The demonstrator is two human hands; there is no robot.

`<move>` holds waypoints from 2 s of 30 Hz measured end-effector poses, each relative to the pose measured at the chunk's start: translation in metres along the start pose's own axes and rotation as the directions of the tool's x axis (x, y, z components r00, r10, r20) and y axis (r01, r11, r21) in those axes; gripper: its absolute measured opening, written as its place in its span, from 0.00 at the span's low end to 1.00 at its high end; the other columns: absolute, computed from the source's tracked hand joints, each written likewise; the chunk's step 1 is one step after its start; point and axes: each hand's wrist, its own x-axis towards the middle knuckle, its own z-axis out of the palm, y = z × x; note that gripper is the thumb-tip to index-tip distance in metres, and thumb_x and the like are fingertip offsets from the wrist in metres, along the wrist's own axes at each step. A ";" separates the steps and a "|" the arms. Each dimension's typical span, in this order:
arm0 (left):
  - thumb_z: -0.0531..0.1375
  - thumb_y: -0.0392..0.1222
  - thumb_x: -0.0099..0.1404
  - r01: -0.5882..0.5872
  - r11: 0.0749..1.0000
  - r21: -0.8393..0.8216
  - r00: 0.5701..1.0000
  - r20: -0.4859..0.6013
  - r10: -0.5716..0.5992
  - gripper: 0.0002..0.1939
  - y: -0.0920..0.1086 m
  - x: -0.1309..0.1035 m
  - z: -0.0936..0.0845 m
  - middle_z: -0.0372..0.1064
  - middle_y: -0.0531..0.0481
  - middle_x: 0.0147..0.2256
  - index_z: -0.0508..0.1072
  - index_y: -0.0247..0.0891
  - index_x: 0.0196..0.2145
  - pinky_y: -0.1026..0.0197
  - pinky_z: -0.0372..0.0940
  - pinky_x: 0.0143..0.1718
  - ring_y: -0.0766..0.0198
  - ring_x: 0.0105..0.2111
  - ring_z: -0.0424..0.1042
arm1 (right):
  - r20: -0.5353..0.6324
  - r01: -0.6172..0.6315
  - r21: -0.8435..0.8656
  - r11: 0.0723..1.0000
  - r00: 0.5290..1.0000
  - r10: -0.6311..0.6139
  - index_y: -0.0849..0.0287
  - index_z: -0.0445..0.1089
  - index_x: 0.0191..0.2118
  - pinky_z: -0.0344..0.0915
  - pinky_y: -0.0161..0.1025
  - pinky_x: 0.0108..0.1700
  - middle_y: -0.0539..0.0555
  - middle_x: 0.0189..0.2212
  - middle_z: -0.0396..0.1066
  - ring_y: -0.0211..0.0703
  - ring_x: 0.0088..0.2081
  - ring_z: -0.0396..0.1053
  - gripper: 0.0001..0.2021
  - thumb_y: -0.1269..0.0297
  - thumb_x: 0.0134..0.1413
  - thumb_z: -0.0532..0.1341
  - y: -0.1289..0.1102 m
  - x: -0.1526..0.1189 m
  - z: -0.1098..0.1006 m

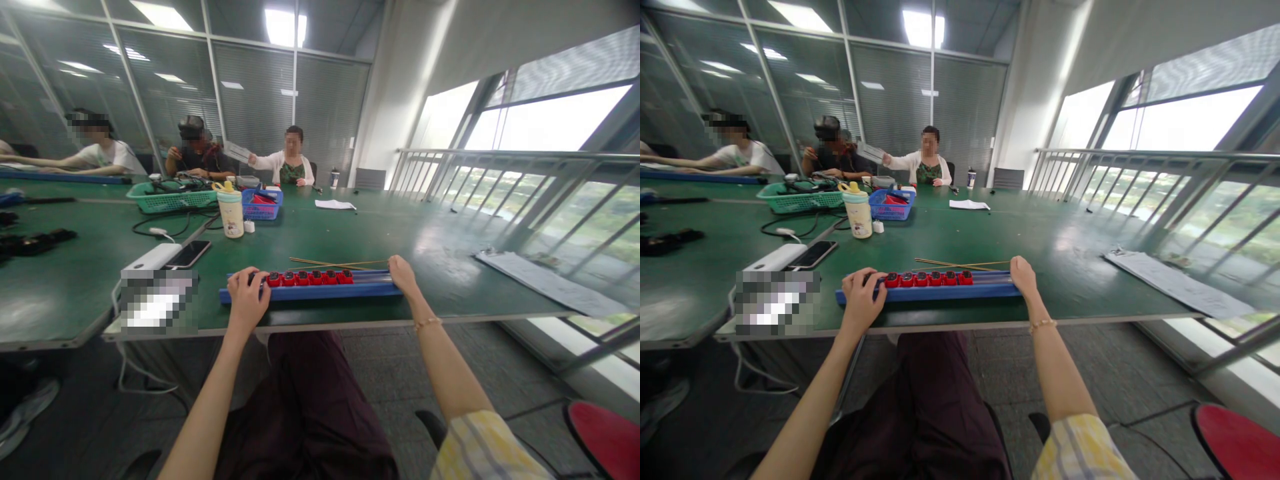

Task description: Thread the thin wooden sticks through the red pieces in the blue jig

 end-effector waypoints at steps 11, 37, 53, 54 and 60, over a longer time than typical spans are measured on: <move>0.54 0.41 0.66 0.006 1.000 -0.003 1.000 -0.001 -0.006 0.13 0.001 0.000 -0.001 0.64 0.41 0.49 0.76 0.41 0.43 0.46 0.57 0.55 0.49 0.51 0.57 | 0.068 0.029 -0.090 0.995 0.997 -0.023 0.57 0.69 0.36 0.59 0.37 0.42 0.58 0.40 0.74 0.46 0.43 0.69 0.21 0.50 0.66 0.46 0.002 0.004 0.004; 0.54 0.41 0.65 0.011 1.000 -0.007 1.000 0.000 -0.011 0.13 0.000 -0.001 0.000 0.64 0.40 0.50 0.76 0.41 0.44 0.46 0.57 0.54 0.49 0.50 0.57 | 0.302 -0.221 0.069 0.973 0.934 0.190 0.68 0.79 0.28 0.59 0.36 0.26 0.49 0.13 0.63 0.38 0.20 0.63 0.26 0.43 0.44 0.67 -0.004 0.025 -0.002; 0.54 0.41 0.66 0.018 1.000 -0.018 1.000 0.010 -0.018 0.13 0.001 0.000 -0.001 0.64 0.40 0.50 0.76 0.41 0.44 0.46 0.57 0.55 0.49 0.51 0.58 | 0.390 -0.037 -0.491 0.870 0.884 0.257 0.65 0.78 0.44 0.71 0.51 0.43 0.71 0.44 0.76 0.59 0.47 0.75 0.14 0.64 0.51 0.66 -0.064 0.034 -0.004; 0.54 0.41 0.66 0.019 1.000 -0.020 1.000 0.008 -0.019 0.13 0.001 0.000 -0.001 0.64 0.40 0.50 0.76 0.41 0.44 0.46 0.57 0.55 0.49 0.51 0.57 | 0.395 -0.030 -0.498 0.867 0.882 0.258 0.65 0.78 0.44 0.71 0.53 0.43 0.72 0.45 0.75 0.60 0.48 0.75 0.13 0.66 0.53 0.64 -0.066 0.035 -0.002; 0.54 0.41 0.66 0.024 0.999 -0.021 1.000 0.006 -0.024 0.13 0.002 0.000 -0.001 0.64 0.40 0.50 0.76 0.41 0.44 0.46 0.57 0.55 0.49 0.51 0.57 | 0.419 0.025 -0.524 0.851 0.878 0.232 0.61 0.77 0.49 0.70 0.57 0.46 0.71 0.49 0.74 0.60 0.52 0.73 0.17 0.67 0.58 0.56 -0.072 0.039 0.001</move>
